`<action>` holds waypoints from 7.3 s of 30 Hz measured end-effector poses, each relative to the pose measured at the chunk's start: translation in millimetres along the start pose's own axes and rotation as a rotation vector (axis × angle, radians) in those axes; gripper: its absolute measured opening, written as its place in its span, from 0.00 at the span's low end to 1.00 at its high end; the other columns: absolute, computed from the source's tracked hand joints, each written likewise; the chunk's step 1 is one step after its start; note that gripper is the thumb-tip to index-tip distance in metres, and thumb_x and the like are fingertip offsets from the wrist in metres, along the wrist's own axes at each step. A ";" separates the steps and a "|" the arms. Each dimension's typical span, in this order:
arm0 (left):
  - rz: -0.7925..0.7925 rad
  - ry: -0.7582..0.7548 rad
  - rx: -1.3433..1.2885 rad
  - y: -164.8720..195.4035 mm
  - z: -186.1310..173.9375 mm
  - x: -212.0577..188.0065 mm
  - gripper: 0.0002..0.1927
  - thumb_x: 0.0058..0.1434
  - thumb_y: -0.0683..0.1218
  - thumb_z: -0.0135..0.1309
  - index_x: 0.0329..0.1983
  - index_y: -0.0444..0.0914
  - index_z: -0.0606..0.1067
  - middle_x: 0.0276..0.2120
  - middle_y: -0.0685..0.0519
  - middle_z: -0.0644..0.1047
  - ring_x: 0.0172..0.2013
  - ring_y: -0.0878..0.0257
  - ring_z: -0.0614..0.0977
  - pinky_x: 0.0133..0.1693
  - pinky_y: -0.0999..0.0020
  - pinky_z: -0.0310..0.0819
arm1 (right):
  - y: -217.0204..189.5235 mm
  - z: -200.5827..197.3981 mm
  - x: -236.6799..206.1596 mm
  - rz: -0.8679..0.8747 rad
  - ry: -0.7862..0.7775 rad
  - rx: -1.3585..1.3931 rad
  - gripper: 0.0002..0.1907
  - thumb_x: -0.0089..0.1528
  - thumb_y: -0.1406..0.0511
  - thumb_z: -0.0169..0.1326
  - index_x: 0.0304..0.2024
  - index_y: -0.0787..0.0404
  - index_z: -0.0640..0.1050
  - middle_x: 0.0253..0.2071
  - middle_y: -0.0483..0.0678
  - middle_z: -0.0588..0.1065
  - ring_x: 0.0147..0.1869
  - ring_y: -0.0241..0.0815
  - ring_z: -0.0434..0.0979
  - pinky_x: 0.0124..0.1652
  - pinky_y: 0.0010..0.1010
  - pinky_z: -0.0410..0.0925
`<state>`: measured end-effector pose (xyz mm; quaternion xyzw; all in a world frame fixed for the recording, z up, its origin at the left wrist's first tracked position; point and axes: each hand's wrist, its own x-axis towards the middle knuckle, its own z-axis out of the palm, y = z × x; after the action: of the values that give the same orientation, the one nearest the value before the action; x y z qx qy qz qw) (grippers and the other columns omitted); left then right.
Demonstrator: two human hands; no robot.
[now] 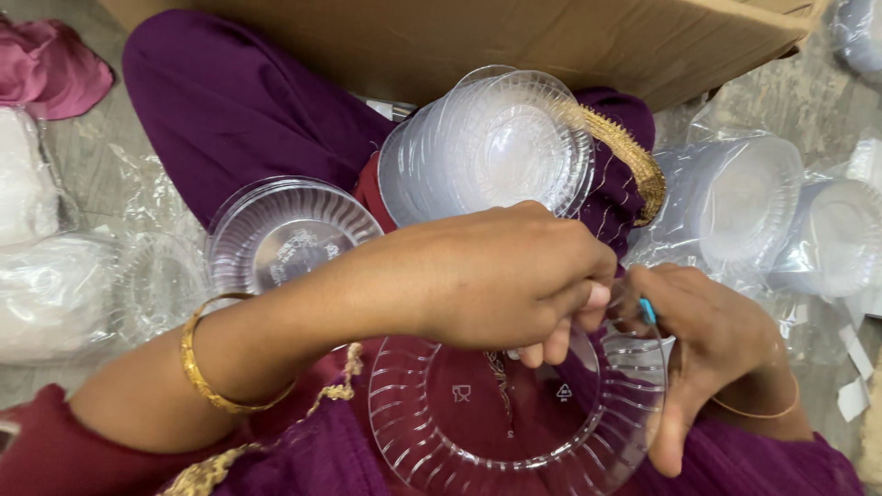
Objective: The person sits on the floor and repeatedly picks up clear plastic plates from a cardboard box. They hold each plate, briefly inspect it, and place it onto a growing stack on their lap. The process continues with multiple plates being handled one at a time.
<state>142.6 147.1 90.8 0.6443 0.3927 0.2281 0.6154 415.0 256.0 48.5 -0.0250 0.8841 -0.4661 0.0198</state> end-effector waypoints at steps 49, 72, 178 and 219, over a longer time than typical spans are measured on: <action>-0.162 0.479 0.029 -36.6 16.9 -61.8 0.14 0.72 0.44 0.42 0.42 0.36 0.78 0.28 0.54 0.86 0.29 0.68 0.88 0.31 0.72 0.85 | -2.4 131.0 -38.7 0.267 0.401 -0.249 0.24 0.69 0.47 0.44 0.43 0.62 0.72 0.32 0.46 0.74 0.34 0.47 0.77 0.38 0.38 0.69; 0.021 0.759 -0.236 -68.3 14.7 -53.4 0.20 0.76 0.50 0.38 0.60 0.34 0.73 0.43 0.49 0.86 0.41 0.63 0.90 0.41 0.73 0.88 | -29.0 104.3 45.7 0.577 1.039 0.379 0.12 0.73 0.66 0.50 0.49 0.71 0.76 0.29 0.51 0.77 0.24 0.30 0.67 0.25 0.19 0.60; -0.005 -0.126 -0.086 -4.8 2.5 12.7 0.20 0.70 0.52 0.43 0.35 0.34 0.81 0.27 0.52 0.86 0.24 0.67 0.88 0.28 0.72 0.85 | 20.2 6.6 -7.8 -0.042 0.081 0.113 0.49 0.33 0.33 0.69 0.40 0.60 0.71 0.31 0.39 0.73 0.28 0.31 0.69 0.28 0.22 0.62; -0.037 -0.039 -0.128 -9.0 13.3 -4.3 0.19 0.71 0.51 0.45 0.35 0.33 0.79 0.27 0.51 0.85 0.25 0.66 0.88 0.29 0.71 0.85 | 20.7 31.6 -23.5 -0.179 0.113 -0.202 0.47 0.49 0.31 0.56 0.40 0.68 0.70 0.30 0.49 0.72 0.28 0.46 0.76 0.29 0.33 0.70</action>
<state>148.5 135.0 81.1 0.6007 0.3769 0.2289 0.6669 439.8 243.1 13.8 -0.0793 0.9205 -0.3754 -0.0742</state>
